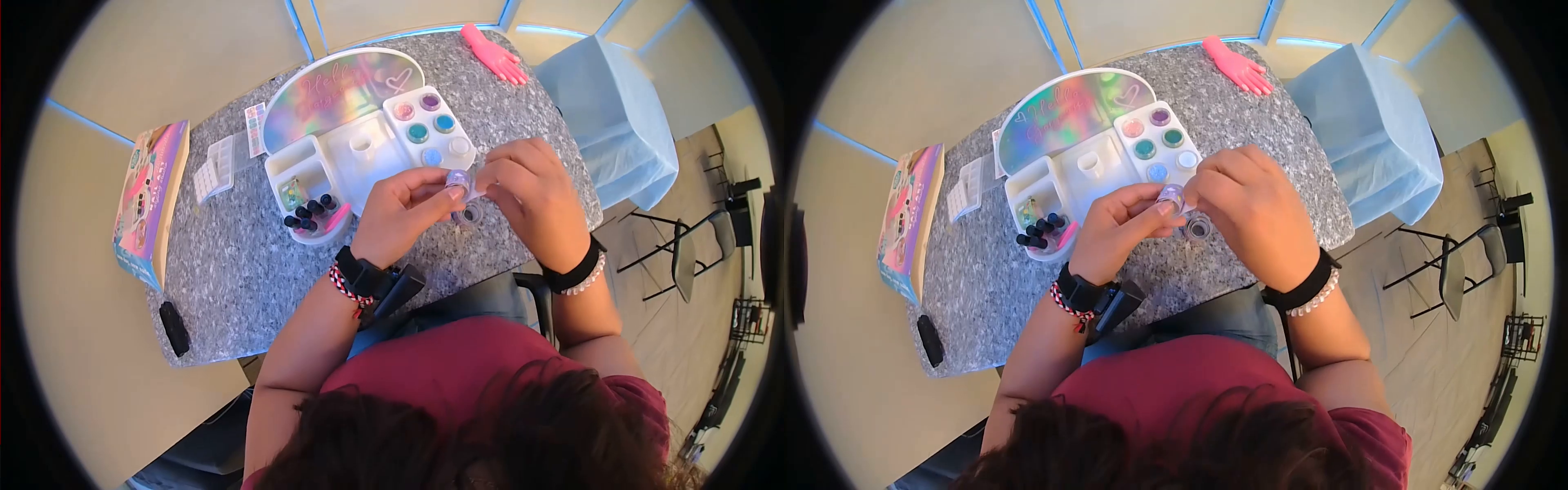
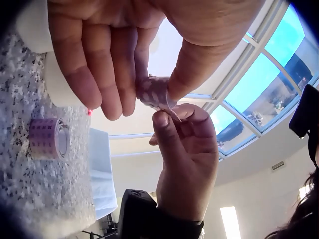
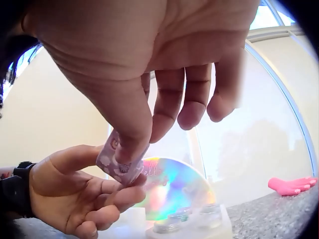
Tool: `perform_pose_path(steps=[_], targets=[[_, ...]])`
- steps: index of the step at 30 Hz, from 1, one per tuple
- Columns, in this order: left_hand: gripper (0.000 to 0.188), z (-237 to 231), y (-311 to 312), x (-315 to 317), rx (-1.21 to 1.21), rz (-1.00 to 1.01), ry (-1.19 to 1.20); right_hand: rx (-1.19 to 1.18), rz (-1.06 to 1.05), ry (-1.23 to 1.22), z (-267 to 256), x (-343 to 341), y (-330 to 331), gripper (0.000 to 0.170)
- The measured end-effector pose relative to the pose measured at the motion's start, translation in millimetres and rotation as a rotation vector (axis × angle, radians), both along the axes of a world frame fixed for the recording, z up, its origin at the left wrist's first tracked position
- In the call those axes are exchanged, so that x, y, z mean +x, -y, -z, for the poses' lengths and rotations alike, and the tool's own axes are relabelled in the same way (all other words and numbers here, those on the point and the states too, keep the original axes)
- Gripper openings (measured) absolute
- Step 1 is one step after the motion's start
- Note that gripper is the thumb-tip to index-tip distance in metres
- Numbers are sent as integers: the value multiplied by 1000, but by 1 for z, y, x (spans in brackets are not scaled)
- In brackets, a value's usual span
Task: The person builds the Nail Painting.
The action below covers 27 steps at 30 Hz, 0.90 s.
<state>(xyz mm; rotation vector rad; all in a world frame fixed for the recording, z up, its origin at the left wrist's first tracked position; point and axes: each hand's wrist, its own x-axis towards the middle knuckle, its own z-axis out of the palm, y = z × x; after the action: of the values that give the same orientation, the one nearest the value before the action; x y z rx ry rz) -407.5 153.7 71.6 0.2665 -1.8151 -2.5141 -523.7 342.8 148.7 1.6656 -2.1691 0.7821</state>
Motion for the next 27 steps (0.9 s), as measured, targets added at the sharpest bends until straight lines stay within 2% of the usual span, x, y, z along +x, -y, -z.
perform_pose_path(steps=[5,7,11,12,13,16,17,19,22,25,27], targets=[[39,0,1,1,-86,88,17,-93,75,-29,-12,-4,-10,25],[37,-1,2,1,-59,114,9,-238,213,-30,-14,-2,-12,27],[34,-1,-1,4,-70,182,6,-305,182,-55,-11,6,-7,28],[34,-3,-3,5,-70,184,10,-248,89,-30,-10,5,-7,23],[32,-4,-4,6,-97,212,14,-247,91,-26,-9,5,-7,23],[30,-2,-5,7,-170,259,13,43,-223,126,-2,5,-5,13],[29,-1,-5,7,-221,277,1,43,-223,129,-2,8,-5,13],[29,1,-6,8,-239,261,-26,153,-193,353,-3,16,-4,12],[30,-4,-7,7,-240,229,-63,135,-213,425,-2,14,-5,13],[31,-4,-4,8,-148,221,-67,146,-327,408,-5,7,-10,11],[31,-5,-3,7,-74,229,-65,114,-310,338,-1,7,-9,12]])
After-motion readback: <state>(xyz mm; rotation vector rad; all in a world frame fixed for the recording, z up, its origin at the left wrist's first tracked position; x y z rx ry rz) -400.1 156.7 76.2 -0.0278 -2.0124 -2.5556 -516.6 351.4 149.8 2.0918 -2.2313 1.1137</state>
